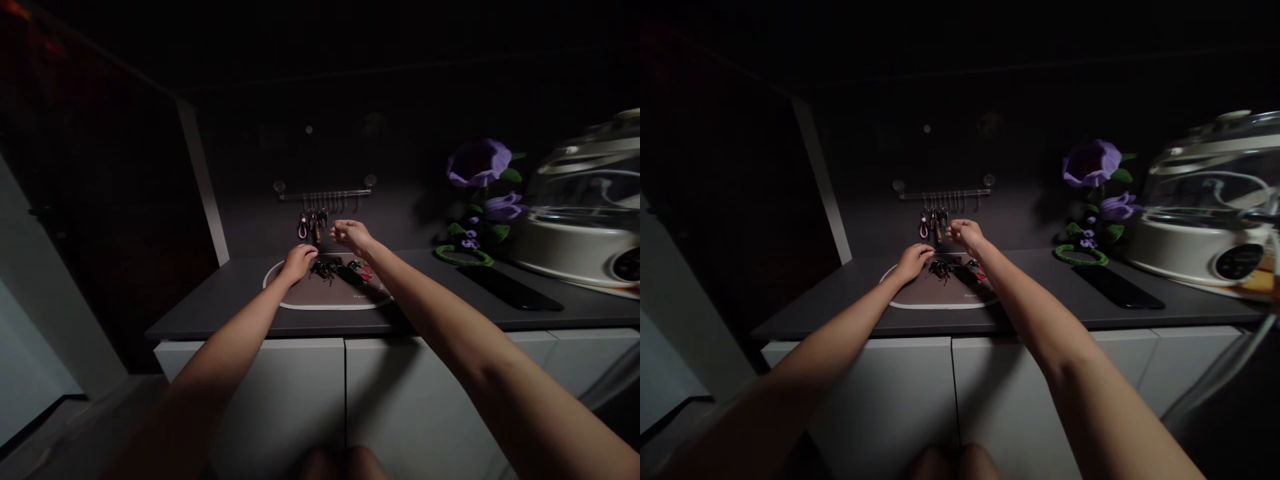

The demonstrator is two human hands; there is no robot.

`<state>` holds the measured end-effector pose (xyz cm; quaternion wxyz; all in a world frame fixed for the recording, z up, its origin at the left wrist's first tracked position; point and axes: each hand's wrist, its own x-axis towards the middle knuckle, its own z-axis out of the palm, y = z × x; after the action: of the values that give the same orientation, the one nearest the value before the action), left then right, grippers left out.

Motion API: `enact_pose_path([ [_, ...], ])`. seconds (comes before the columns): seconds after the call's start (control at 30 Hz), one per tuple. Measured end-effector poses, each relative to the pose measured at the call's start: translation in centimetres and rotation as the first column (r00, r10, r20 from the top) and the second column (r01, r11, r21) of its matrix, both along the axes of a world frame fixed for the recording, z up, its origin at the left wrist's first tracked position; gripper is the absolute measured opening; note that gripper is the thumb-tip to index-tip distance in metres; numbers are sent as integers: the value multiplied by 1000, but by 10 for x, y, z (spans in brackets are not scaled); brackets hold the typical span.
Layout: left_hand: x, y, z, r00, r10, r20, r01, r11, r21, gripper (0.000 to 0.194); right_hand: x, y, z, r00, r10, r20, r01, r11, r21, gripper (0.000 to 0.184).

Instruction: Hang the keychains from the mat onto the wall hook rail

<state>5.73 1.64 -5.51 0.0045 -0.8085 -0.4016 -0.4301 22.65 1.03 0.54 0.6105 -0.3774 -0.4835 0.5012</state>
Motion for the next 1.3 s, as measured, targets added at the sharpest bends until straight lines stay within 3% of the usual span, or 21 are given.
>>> enact_pose_path([
  [0.27,10,-5,15,999,26,-25,-27,999,-43,18,-1,-20,-12,996,-18,86,14,999,48,3],
  [0.43,17,-5,13,998,34,50,-28,995,-100,17,-3,-16,-35,965,-76,251,42,990,137,7],
  [0.53,16,-4,4,997,41,60,-36,995,-94,17,0,-13,-49,872,-205,444,100,964,248,12],
  [0.63,10,-3,-2,999,37,19,-36,997,-74,17,6,-15,-55,660,-363,658,123,916,381,16],
  [0.73,4,-1,-4,999,26,-27,-28,998,-62,18,8,-16,-56,456,-448,769,55,877,478,19],
  [0.83,0,1,-5,997,26,-75,-31,998,-61,18,6,-11,-56,340,-486,805,-38,849,528,21],
  [1.07,-1,5,-8,989,12,-146,-20,998,-51,18,3,-6,-58,251,-513,821,-106,828,550,22],
  [1.3,-4,6,-9,977,16,-214,-19,1000,-15,16,3,-8,-57,242,-506,828,-111,833,542,21],
])
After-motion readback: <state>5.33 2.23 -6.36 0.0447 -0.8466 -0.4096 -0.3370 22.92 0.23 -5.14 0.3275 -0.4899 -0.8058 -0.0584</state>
